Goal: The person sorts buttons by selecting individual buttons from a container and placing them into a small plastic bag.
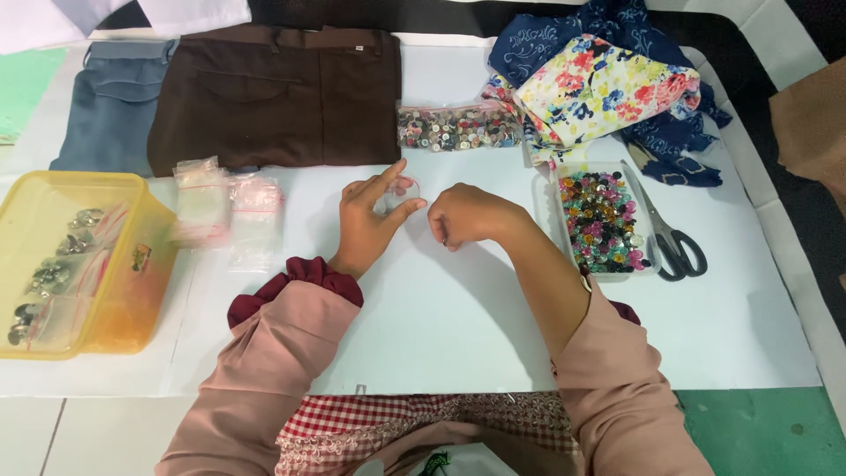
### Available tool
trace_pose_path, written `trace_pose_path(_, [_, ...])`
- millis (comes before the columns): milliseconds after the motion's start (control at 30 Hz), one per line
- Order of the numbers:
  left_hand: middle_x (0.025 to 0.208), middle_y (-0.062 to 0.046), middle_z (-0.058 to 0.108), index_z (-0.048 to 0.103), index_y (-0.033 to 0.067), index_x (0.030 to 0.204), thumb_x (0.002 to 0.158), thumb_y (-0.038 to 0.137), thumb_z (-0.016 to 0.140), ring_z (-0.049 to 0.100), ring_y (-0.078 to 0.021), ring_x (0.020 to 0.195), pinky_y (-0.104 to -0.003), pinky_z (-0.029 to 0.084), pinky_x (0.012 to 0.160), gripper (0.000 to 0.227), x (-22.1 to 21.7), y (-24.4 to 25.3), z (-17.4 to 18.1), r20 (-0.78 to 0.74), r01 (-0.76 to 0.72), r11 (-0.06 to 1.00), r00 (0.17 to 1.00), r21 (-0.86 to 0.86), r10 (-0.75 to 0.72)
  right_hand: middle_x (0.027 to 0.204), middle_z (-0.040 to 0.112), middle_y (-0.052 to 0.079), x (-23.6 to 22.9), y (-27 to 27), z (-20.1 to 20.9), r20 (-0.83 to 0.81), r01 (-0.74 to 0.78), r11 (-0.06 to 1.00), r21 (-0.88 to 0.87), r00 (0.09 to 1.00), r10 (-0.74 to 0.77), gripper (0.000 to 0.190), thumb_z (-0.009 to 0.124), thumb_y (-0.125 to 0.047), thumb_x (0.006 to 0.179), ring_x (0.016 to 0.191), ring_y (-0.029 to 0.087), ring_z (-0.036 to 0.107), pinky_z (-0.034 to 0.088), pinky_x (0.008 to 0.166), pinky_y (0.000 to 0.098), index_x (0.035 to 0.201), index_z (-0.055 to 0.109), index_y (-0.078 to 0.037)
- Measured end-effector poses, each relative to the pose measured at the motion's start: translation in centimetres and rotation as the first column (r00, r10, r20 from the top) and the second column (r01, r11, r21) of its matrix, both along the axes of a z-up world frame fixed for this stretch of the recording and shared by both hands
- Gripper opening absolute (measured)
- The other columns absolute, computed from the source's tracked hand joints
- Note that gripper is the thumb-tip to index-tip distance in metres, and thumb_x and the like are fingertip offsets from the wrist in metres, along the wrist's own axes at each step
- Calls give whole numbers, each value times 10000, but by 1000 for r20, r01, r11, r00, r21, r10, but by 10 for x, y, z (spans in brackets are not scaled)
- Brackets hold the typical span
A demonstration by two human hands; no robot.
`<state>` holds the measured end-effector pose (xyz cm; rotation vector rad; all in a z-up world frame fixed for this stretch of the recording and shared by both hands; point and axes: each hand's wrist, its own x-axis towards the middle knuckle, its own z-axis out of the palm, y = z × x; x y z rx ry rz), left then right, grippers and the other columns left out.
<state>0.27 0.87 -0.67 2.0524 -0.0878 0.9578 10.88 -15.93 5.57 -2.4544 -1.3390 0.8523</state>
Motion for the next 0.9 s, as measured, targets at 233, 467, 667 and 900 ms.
trace_pose_path(233, [1027,-15,780,627,184,1426,784,162,926,708,-225,947,-448,411,1054,709,6,3,-10,-22,-11,999,1000,-35,10,770,753,106,16,-2,4,143,203,963,177,963,-229,179,787,22,747,744,305,750,612,648,410,838,780,-132])
trace_pose_path(467, [1009,-19,774,641,206,1413,790,185,922,710,-232,944,-447,426,1057,684,5,1,-7,-10,-25,999,1000,-31,25,798,700,85,-7,11,17,9,214,566,796,931,-365,180,806,22,782,719,225,734,641,596,296,896,773,-112])
trace_pose_path(667, [955,-11,759,665,205,1381,779,180,928,715,-220,898,-438,447,1040,657,7,2,-11,-9,-43,999,999,-21,43,847,719,89,-22,19,14,20,184,564,805,942,-336,243,768,26,807,751,222,735,632,601,303,995,778,-129])
trace_pose_path(900, [926,-32,740,668,207,1385,768,37,876,717,-239,893,-447,477,1015,672,8,8,-14,50,-102,995,993,-15,103,1103,577,78,-34,12,20,264,105,695,711,877,-402,225,872,-243,822,1031,292,567,532,892,405,1004,763,-168])
